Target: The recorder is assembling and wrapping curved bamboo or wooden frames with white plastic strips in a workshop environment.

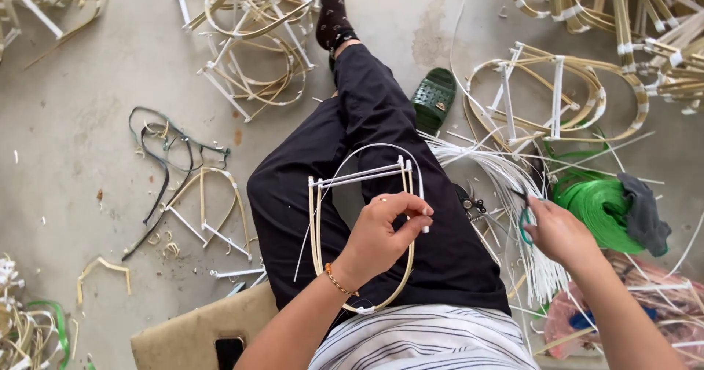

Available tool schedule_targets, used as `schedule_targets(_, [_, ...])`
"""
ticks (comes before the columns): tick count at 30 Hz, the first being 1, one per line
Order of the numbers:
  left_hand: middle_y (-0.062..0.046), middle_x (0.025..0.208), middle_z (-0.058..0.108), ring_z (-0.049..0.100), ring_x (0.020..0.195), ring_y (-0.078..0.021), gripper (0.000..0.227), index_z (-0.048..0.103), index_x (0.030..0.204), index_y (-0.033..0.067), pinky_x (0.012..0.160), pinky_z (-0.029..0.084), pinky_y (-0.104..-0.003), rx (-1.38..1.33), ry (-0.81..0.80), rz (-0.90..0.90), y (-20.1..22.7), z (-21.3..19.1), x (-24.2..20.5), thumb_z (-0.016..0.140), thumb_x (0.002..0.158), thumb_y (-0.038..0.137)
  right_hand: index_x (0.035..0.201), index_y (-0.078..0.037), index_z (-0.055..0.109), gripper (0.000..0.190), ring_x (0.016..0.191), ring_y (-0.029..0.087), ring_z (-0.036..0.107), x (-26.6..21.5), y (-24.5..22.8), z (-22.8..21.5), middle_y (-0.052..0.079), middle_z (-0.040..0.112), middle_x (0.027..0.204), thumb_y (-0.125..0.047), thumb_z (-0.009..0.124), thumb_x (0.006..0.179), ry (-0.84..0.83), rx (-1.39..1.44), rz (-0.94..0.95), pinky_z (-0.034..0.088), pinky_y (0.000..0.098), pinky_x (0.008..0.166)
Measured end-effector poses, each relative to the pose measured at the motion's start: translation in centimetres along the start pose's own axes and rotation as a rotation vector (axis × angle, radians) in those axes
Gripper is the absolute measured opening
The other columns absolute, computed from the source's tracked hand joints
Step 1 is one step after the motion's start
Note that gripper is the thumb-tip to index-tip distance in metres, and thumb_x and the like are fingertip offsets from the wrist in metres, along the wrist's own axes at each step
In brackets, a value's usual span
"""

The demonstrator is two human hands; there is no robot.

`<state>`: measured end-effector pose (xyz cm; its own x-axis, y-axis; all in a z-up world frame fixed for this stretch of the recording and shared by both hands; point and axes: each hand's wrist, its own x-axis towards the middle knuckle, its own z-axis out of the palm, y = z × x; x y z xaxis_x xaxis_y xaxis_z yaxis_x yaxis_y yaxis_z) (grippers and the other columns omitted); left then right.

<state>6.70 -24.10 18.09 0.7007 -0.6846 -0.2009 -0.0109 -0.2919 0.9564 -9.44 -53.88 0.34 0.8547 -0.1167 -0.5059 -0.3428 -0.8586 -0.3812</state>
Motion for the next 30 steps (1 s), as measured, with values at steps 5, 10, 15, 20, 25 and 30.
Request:
schedule_targets(5, [-0.003,0.097,0.077,0.070,0.090,-0.0143,0.007,0.072,0.098,0.0078,0.089,0.051,-0.029,0.126,0.146,0.289,1.4,0.6,0.0,0.076,0.093,0.009,0.143,0.003,0.054,0.041,0.132,0.043,0.049,-2.3,-11.7,-6.3,0.025,0.059,0.140,-0.013,0.049,0.105,0.292,0.774,-0.698,0.039,0.0516,0.103])
schedule_targets(10, [-0.008,0.106,0.070,0.064,0.097,-0.0145,0.006,0.066,0.108,0.0054,0.092,0.054,-0.029,-0.391,0.624,0.330,3.9,-8.9,-2.8,0.064,0.107,-0.001,0.105,-0.007,0.079,0.015,0.075,0.010,0.063,-0.2,-12.5,-9.6,0.004,0.074,0.086,-0.013,0.068,0.098,0.339,0.724,-0.418,0.050,0.0244,0.066])
schedule_targets(15, [-0.011,0.105,0.068,0.061,0.089,-0.0141,0.008,0.062,0.110,0.0033,0.089,0.050,-0.027,-0.424,0.949,0.522,2.3,-17.7,-10.4,0.068,0.109,-0.002,0.111,-0.004,0.075,0.014,0.073,0.011,0.062,-0.8,-8.1,-8.9,0.008,0.069,0.087,-0.016,0.067,0.108,0.542,0.413,-0.251,0.048,0.0265,0.070])
schedule_targets(20, [-0.009,0.102,0.067,0.060,0.085,-0.0147,0.009,0.061,0.113,0.0051,0.083,0.050,-0.028,-0.550,1.065,0.521,-1.8,-18.9,-12.3,0.067,0.110,0.000,0.113,-0.004,0.075,0.027,0.064,0.016,0.056,-0.9,-1.0,-3.5,0.011,0.063,0.075,-0.026,0.060,0.118,0.364,0.385,0.111,0.043,0.0304,0.064])
schedule_targets(25, [0.000,0.112,0.065,0.058,0.089,-0.0092,0.028,0.063,0.132,0.0110,0.081,0.051,-0.026,-0.343,0.928,0.066,-4.2,-18.2,-10.3,0.070,0.104,0.011,0.111,-0.001,0.070,0.032,0.074,0.016,0.059,-2.1,1.8,-3.0,0.012,0.066,0.091,-0.025,0.053,0.123,0.068,1.526,0.066,0.045,0.0293,0.065])
schedule_targets(30, [-0.009,0.096,0.072,0.070,0.091,-0.0263,0.027,0.073,0.101,0.0068,0.084,0.054,-0.040,0.379,0.105,-0.112,-3.2,-5.0,-11.4,0.077,0.084,0.027,0.122,-0.001,0.070,0.023,0.083,0.015,0.064,-3.0,1.7,-4.1,0.010,0.070,0.101,-0.018,0.054,0.122,0.295,1.843,-0.005,0.051,0.0297,0.075])
